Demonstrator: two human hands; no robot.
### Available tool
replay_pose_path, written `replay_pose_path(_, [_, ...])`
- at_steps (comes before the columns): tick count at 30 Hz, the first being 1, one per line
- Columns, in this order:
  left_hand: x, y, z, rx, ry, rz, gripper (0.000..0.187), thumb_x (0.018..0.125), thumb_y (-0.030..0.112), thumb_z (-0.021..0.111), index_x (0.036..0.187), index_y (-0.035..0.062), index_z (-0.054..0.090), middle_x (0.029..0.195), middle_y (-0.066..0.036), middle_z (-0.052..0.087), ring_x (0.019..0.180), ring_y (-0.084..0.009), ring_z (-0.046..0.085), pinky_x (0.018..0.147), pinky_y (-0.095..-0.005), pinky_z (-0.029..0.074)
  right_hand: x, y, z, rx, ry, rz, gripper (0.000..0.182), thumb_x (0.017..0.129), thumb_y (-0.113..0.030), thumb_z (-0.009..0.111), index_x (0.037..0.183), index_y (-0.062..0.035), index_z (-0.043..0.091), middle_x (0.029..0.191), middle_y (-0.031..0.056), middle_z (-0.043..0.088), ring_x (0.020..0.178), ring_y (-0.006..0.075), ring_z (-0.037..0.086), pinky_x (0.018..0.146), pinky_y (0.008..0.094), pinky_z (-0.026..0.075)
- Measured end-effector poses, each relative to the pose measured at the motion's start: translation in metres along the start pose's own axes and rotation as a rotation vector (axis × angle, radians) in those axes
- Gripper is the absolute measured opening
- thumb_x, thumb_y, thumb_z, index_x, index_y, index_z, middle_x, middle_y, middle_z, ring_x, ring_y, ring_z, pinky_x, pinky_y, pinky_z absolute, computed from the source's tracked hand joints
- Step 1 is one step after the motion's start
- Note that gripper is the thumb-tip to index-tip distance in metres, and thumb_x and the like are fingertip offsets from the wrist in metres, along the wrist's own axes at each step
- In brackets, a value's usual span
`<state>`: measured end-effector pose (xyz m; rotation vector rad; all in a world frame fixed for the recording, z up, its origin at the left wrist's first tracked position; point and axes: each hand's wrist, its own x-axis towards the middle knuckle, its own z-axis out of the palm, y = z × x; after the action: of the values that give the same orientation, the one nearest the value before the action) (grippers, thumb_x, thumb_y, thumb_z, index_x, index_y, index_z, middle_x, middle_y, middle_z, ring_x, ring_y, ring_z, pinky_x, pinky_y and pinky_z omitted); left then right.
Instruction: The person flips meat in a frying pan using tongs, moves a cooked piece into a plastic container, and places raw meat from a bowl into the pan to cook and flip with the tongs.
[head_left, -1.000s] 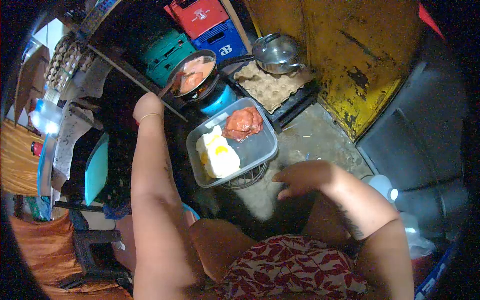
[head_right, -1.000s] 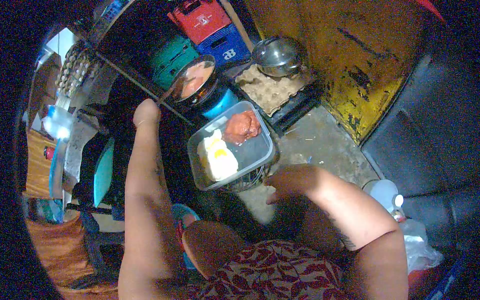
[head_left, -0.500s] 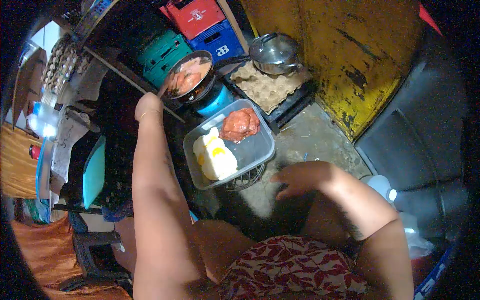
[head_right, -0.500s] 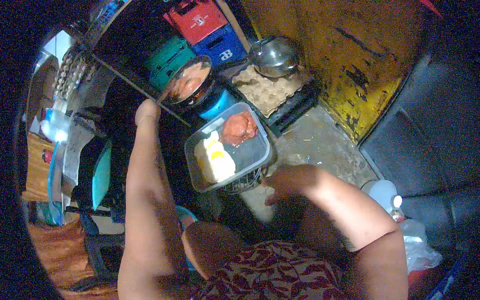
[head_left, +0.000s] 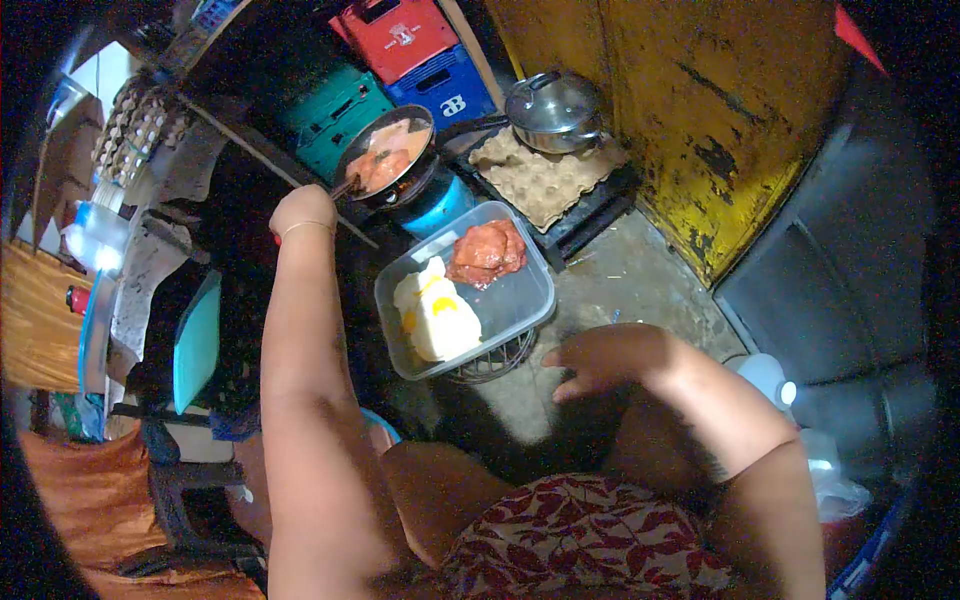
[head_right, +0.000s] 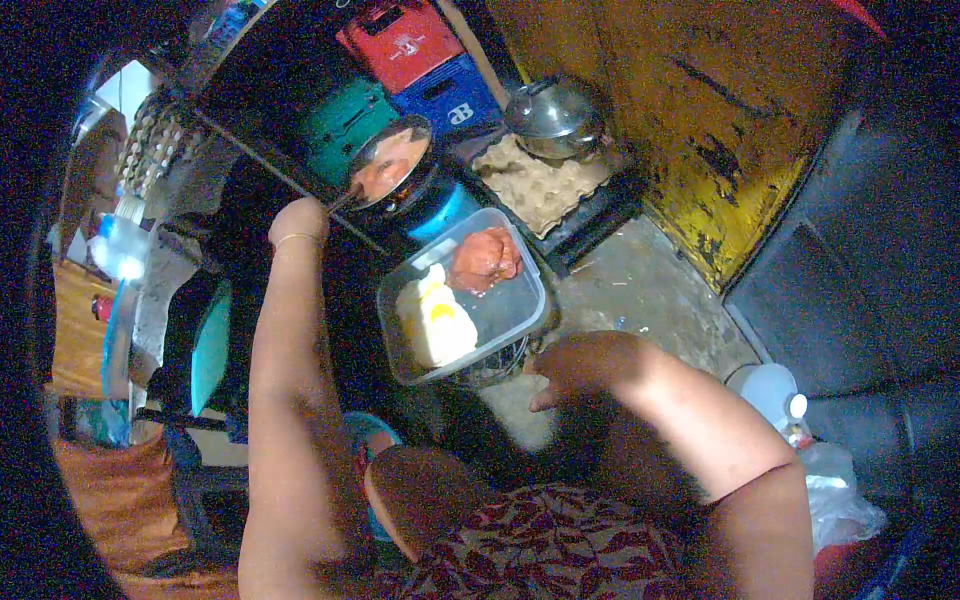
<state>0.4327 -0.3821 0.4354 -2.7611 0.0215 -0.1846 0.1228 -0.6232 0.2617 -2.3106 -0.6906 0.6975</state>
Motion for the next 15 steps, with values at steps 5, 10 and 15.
replay_pose_path(5, [-0.02, -0.005, -0.014, -0.024, 0.103, 0.15, 0.027, 0.089, 0.012, 0.052, 0.104, 0.0067, 0.074, 0.111, -0.019, 0.07, 0.102, -0.0363, 0.068, 0.085, -0.0478, 0.055, -0.007, 0.0, 0.003, 0.017, 0.083, -0.015, 0.081, 0.088, -0.063, 0.056, 0.138, 0.001, 0.047, 0.126, 0.0257, 0.059, 0.119, 0.0384, 0.057, 0.102, 0.0437, 0.044])
replay_pose_path(10, [-0.035, 0.007, -0.006, -0.022, 0.149, 0.184, 0.026, 0.088, 0.013, 0.053, 0.1, 0.0061, 0.075, 0.109, -0.018, 0.07, 0.102, -0.0351, 0.068, 0.084, -0.0467, 0.055, -0.009, 0.024, 0.033, 0.262, 0.176, -0.053, 0.083, 0.088, -0.065, 0.056, 0.14, 0.0002, 0.046, 0.131, 0.025, 0.056, 0.123, 0.0366, 0.054, 0.105, 0.0415, 0.041])
replay_pose_path(15, [-0.034, -0.001, -0.007, 0.036, 0.094, 0.086, 0.026, 0.088, 0.012, 0.053, 0.101, 0.0073, 0.075, 0.108, -0.018, 0.071, 0.101, -0.0343, 0.069, 0.081, -0.0477, 0.056, -0.013, 0.013, 0.027, 0.143, 0.141, -0.004, 0.083, 0.088, -0.063, 0.058, 0.141, -0.0002, 0.045, 0.134, 0.0239, 0.055, 0.126, 0.0347, 0.052, 0.107, 0.0403, 0.04])
